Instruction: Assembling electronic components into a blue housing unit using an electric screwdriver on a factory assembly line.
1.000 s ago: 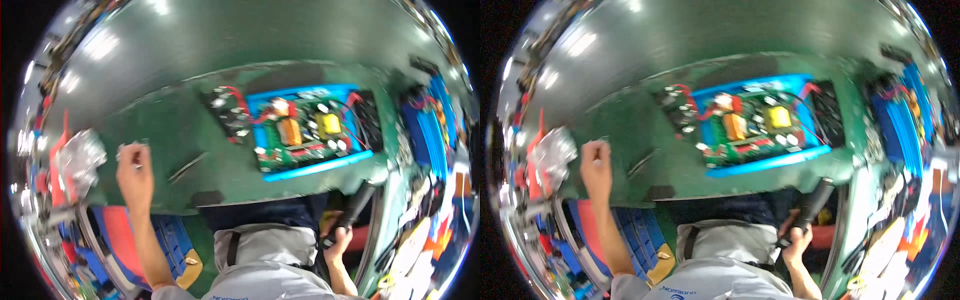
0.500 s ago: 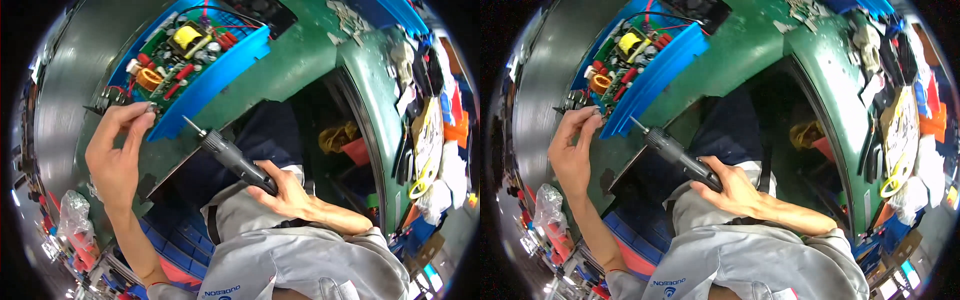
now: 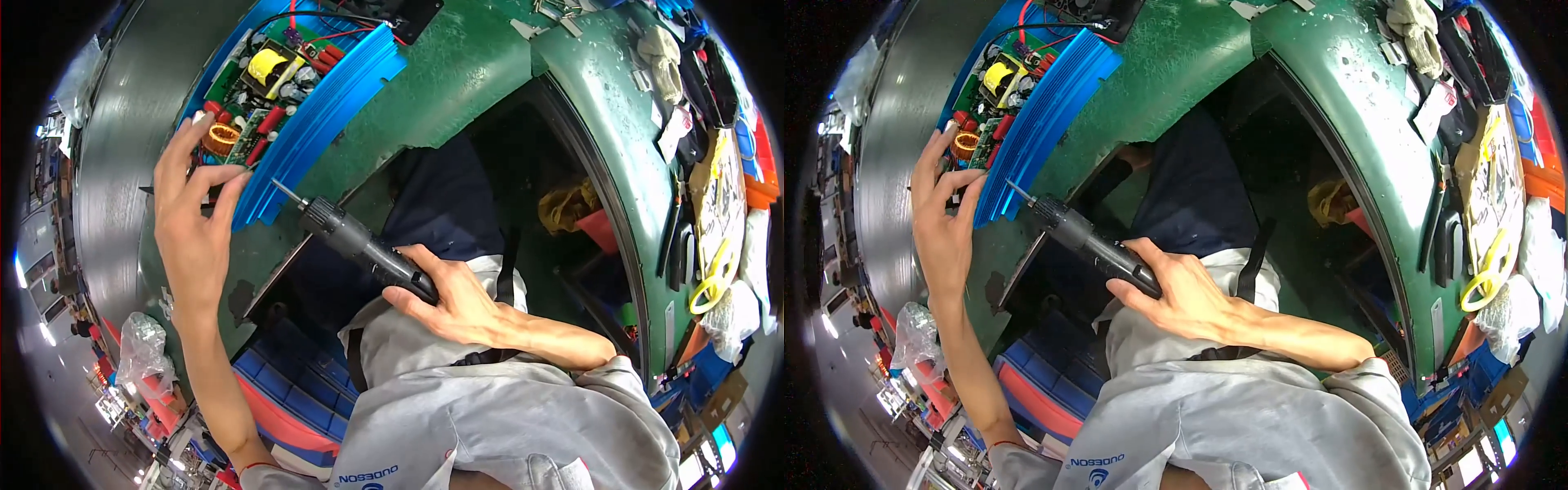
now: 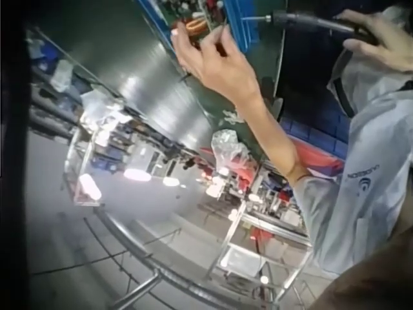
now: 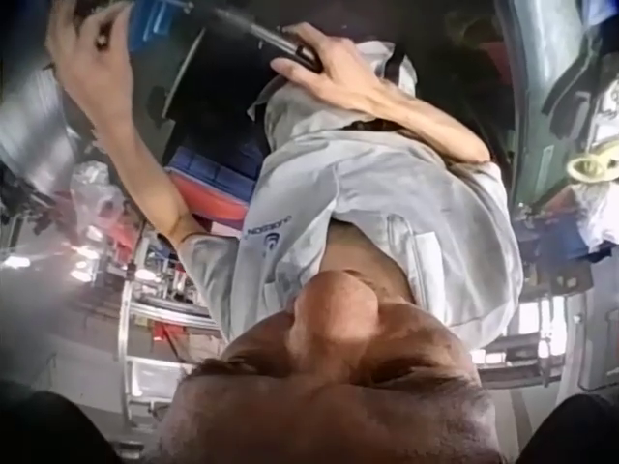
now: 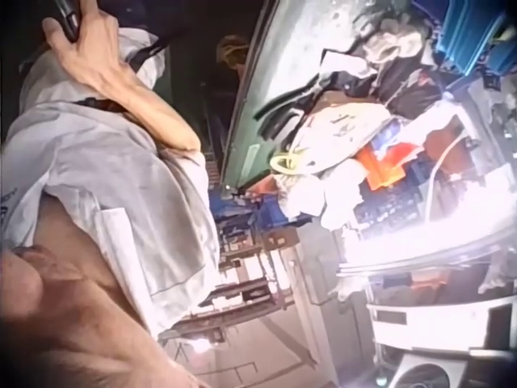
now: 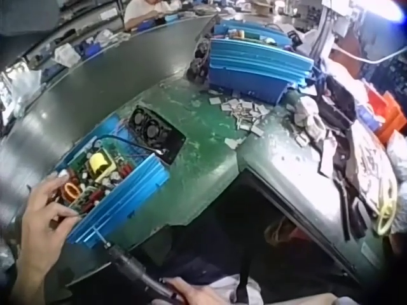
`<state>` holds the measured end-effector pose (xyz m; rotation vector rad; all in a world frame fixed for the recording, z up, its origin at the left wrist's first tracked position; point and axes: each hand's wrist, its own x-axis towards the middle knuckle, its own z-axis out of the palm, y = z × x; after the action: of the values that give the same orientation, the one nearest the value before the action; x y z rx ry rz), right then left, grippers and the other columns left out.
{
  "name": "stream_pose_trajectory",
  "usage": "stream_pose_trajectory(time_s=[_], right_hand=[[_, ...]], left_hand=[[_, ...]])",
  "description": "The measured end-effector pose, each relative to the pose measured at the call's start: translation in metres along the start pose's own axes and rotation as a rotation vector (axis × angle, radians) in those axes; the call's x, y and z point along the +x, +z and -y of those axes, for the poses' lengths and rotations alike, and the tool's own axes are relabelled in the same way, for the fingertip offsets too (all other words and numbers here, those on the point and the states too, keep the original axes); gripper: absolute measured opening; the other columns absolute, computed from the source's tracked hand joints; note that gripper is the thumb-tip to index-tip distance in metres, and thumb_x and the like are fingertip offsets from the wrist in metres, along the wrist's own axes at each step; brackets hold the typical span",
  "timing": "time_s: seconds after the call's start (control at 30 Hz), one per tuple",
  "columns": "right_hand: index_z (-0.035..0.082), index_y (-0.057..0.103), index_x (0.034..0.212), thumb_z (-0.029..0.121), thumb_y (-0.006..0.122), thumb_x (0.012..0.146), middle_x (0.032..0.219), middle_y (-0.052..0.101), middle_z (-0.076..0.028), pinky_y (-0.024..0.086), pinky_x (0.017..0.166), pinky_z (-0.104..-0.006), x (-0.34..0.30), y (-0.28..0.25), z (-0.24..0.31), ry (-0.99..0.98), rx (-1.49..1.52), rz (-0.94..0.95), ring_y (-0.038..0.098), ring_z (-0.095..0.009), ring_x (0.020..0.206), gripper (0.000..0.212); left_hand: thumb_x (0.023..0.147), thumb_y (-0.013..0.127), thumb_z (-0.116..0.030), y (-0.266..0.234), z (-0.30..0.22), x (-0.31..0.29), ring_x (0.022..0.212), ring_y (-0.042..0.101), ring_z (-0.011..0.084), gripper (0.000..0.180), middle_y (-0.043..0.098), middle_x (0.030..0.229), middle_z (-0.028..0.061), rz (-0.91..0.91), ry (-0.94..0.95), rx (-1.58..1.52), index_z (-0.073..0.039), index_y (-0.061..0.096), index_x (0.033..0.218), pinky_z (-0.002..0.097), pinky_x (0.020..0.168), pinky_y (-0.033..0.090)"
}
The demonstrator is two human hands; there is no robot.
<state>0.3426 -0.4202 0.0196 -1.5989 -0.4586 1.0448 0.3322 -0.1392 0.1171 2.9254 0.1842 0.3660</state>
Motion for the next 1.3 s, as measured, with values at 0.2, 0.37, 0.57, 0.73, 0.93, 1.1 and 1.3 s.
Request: stream_pose_trajectory(time_s=[0.2,0.37,0.57,0.73,0.93,1.1,1.3], right_hand=[[-0.001,0.054,0.128,0.039,0.049,0.104,0.074,0.062,-0.010,0.047,0.066,-0.0338,0.003,-0.008,0.009,0.073,0.041,0.113,0.060,-0.018,0.069,0.047],[0.004,0.061,0.119,0.061,0.012,0.106,0.077,0.063,-0.002,0.043,0.070,-0.0295,0.005,-0.016,-0.007,0.202,0.455,0.302,0.054,-0.012,0.072,0.076],[-0.001,0.054,0.134,0.062,0.013,0.105,0.079,0.065,-0.005,0.046,0.072,-0.0311,0.005,-0.013,-0.004,0.091,0.175,0.173,0.059,-0.015,0.075,0.081],[-0.002,0.052,0.137,0.059,0.016,0.106,0.080,0.065,-0.005,0.046,0.072,-0.0314,0.004,-0.007,-0.011,0.033,0.176,0.139,0.059,-0.016,0.075,0.077],[-0.001,0.051,0.139,0.062,0.015,0.106,0.079,0.064,-0.005,0.047,0.073,-0.0314,0.004,-0.004,-0.015,0.028,0.218,0.139,0.059,-0.016,0.076,0.080],[0.000,0.052,0.139,0.065,0.015,0.104,0.081,0.064,-0.005,0.047,0.075,-0.0315,0.004,-0.003,-0.014,0.037,0.224,0.144,0.059,-0.015,0.079,0.082],[0.002,0.052,0.140,0.066,0.014,0.104,0.083,0.064,-0.005,0.047,0.076,-0.0313,0.007,-0.002,-0.013,0.054,0.226,0.145,0.059,-0.015,0.080,0.083]], left_hand=[[0.086,0.071,-0.001,-0.001,0.009,0.003,0.143,0.042,0.0321,0.008,0.050,0.150,0.0116,0.101,-0.012,-0.067,-0.004,0.073,0.093,0.0416,0.115,0.034],[0.088,0.069,-0.001,0.002,0.011,-0.001,0.145,0.039,0.0311,0.007,0.045,0.156,0.0126,0.149,-0.045,-0.167,-0.002,0.072,0.094,0.0412,0.118,0.029],[0.085,0.070,0.000,0.003,0.023,0.003,0.146,0.038,0.0321,0.009,0.045,0.155,0.0138,0.135,0.015,-0.193,-0.003,0.073,0.093,0.0422,0.119,0.029],[0.087,0.070,-0.003,0.007,0.024,0.003,0.147,0.037,0.0315,0.010,0.045,0.156,0.0122,0.134,0.029,-0.186,-0.005,0.075,0.096,0.0436,0.120,0.028],[0.085,0.073,-0.001,0.007,0.021,0.003,0.145,0.040,0.0308,0.009,0.047,0.153,0.0130,0.125,0.013,-0.206,-0.004,0.075,0.093,0.0411,0.119,0.030],[0.086,0.072,-0.002,0.006,0.020,0.001,0.145,0.040,0.0304,0.009,0.048,0.153,0.0133,0.115,0.008,-0.224,-0.004,0.075,0.094,0.0414,0.119,0.029],[0.090,0.067,-0.003,0.007,0.020,0.001,0.147,0.037,0.0319,0.012,0.046,0.155,0.0132,0.143,0.000,-0.200,-0.004,0.075,0.099,0.0468,0.121,0.026]])
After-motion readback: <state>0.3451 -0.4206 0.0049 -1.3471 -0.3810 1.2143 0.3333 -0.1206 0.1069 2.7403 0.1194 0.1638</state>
